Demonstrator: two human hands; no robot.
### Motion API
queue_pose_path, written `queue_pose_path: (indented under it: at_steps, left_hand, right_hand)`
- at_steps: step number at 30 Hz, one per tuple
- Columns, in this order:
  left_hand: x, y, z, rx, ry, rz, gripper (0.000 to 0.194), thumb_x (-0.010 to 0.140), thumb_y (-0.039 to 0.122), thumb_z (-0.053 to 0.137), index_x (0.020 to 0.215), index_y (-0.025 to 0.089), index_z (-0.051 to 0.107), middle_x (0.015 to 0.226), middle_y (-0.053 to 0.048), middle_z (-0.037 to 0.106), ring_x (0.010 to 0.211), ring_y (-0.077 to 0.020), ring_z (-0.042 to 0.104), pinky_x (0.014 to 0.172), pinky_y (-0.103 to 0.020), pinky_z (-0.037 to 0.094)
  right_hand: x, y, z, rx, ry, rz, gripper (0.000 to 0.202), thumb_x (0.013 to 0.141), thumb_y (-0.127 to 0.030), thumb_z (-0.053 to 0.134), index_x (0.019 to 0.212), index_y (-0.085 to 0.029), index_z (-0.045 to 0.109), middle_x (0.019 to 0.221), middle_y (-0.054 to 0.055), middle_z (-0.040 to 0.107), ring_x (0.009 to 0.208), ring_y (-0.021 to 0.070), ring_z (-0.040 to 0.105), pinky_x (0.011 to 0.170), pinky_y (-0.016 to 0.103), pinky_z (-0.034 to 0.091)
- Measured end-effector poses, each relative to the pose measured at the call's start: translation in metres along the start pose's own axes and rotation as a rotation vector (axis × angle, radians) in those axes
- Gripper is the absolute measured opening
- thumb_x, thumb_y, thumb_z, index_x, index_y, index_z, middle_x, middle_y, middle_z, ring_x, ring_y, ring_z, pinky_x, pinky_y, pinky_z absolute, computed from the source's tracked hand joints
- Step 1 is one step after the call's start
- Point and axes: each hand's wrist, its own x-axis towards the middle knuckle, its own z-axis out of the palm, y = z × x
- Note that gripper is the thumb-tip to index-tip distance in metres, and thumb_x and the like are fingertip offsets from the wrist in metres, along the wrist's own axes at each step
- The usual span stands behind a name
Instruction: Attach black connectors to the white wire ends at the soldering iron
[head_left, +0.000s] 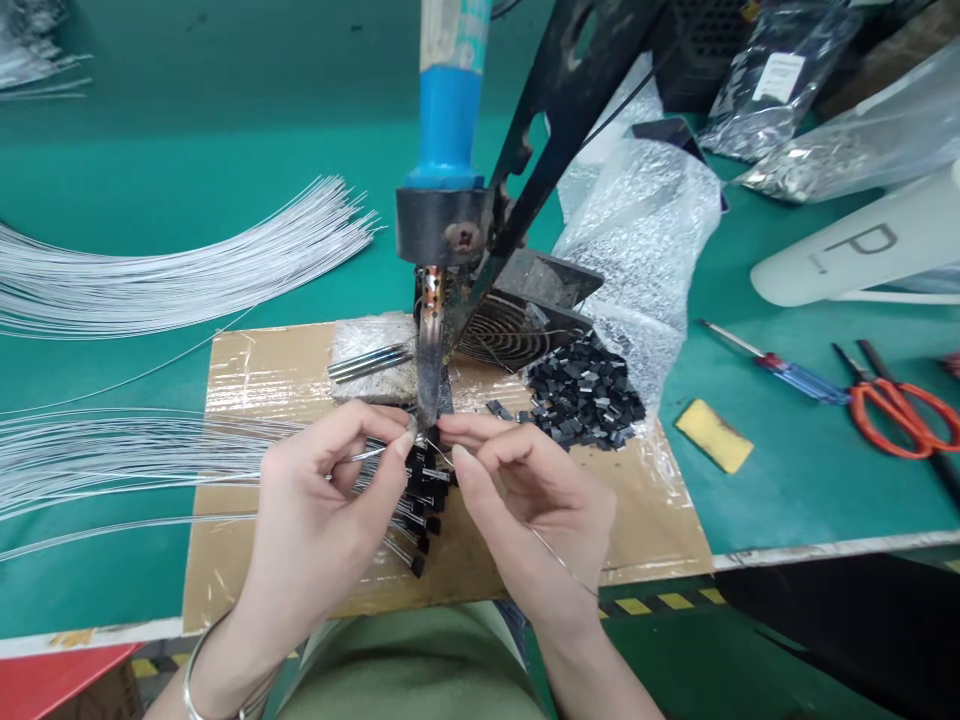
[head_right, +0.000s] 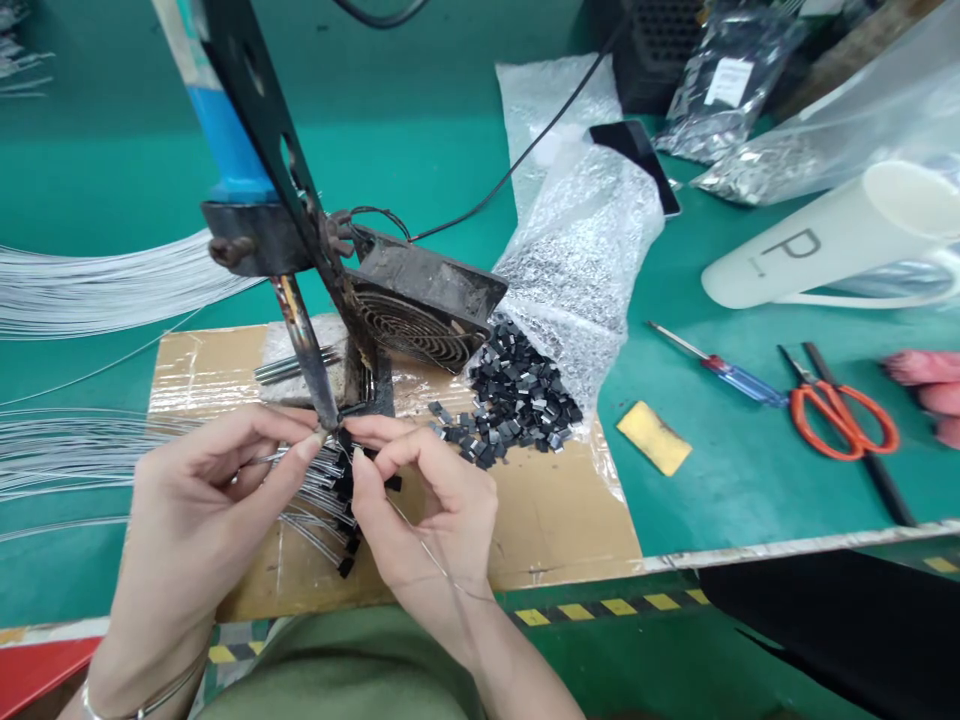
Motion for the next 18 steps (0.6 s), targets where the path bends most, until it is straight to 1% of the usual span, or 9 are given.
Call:
queue_pose_path:
  at_steps: [6,10,18]
  left_hand:
    - [-0.0012,-0.0004,0.0011,0.005,0.005,0.017,0.01,0.091,0.016,0.073,0.083,0.023,0.076,0.097,0.0,0.081,0.083,-0.015,0.074,0.058,-0.018,0.05]
    - [-0.0021,0.0,0.0007,0.008,0.004,0.022,0.011,0.091,0.016,0.072,0.083,0.023,0.075,0.095,0.001,0.081,0.078,-0.0132,0.072,0.056,-0.018,0.048]
    - [0.0004,-0.004,0.0021,0.002,-0.01,-0.003,0.01,0.09,0.017,0.072,0.082,0.022,0.074,0.095,0.0,0.081,0.08,-0.0138,0.074,0.06,-0.018,0.051]
  right_hand:
    - [-0.0017,0.001,0.0006,0.003,-0.005,-0.017,0.021,0.096,-0.009,0.074,0.082,-0.024,0.067,0.113,-0.002,0.084,0.108,0.0119,0.079,0.102,0.022,0.058]
    - [-0.0024,0.0006,0.0,-0.015,0.001,-0.032,0.022,0.095,-0.009,0.073,0.081,-0.024,0.066,0.113,-0.002,0.084,0.108,0.0117,0.079,0.103,0.022,0.057]
    - [-0.0021,0.0034,-0.0011,-0.035,0.003,-0.034,0.022,0.095,-0.01,0.073,0.08,-0.024,0.066,0.111,-0.002,0.084,0.106,0.0123,0.079,0.101,0.023,0.058]
